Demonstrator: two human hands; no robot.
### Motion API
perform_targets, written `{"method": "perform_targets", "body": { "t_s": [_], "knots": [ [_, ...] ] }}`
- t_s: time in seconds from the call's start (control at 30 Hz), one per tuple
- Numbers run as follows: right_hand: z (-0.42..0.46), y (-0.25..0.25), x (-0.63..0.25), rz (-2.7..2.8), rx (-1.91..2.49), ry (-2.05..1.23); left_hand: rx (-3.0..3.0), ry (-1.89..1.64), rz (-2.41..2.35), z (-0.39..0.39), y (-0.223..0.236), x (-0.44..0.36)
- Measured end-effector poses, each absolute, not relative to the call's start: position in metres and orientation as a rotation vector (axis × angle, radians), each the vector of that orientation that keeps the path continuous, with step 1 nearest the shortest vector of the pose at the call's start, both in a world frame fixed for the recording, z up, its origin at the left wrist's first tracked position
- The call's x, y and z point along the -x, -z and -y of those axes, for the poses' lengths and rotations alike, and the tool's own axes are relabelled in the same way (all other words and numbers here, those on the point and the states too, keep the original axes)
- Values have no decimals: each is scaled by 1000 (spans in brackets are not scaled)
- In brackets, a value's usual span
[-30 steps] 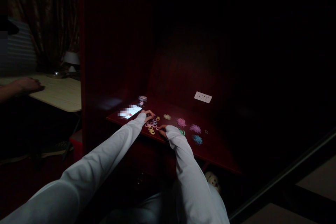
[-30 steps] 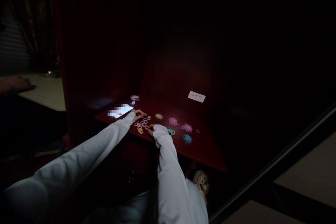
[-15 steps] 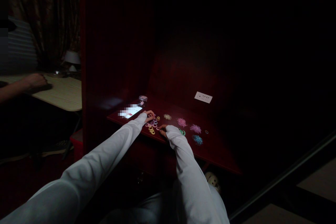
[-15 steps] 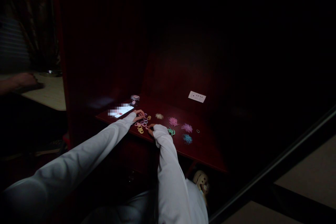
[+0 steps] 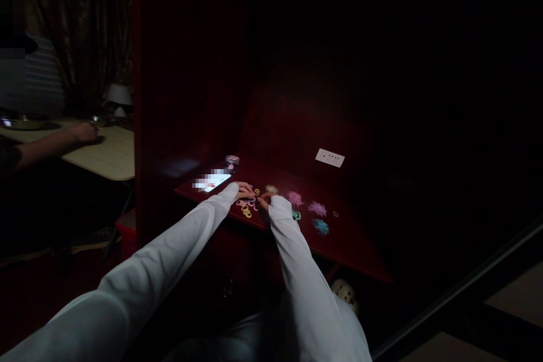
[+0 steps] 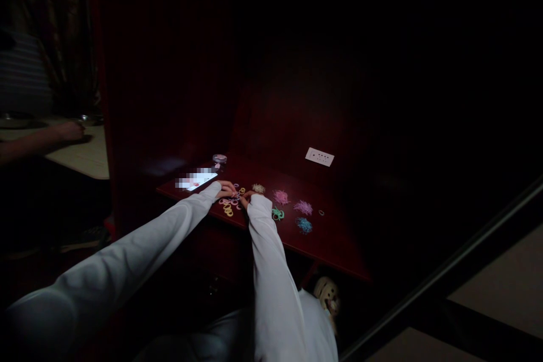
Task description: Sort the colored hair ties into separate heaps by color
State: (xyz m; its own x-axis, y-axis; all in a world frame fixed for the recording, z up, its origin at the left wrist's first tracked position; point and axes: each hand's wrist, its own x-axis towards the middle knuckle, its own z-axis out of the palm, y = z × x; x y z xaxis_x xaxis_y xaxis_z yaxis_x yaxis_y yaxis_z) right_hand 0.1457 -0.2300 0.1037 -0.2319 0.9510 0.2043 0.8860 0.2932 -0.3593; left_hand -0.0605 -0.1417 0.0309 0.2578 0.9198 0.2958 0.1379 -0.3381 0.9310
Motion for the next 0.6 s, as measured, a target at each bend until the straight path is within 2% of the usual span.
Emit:
{"method": "perform_targets", "body": {
  "t_s": [0.3, 0.6],
  "knots": [
    [228, -92, -129, 1993, 1667, -311, -1805, -1065, -960, 135, -29, 57],
    [206, -89, -130, 1850, 1652, -522, -1815, -1198, -990, 147, -40, 58]
  ]
}}
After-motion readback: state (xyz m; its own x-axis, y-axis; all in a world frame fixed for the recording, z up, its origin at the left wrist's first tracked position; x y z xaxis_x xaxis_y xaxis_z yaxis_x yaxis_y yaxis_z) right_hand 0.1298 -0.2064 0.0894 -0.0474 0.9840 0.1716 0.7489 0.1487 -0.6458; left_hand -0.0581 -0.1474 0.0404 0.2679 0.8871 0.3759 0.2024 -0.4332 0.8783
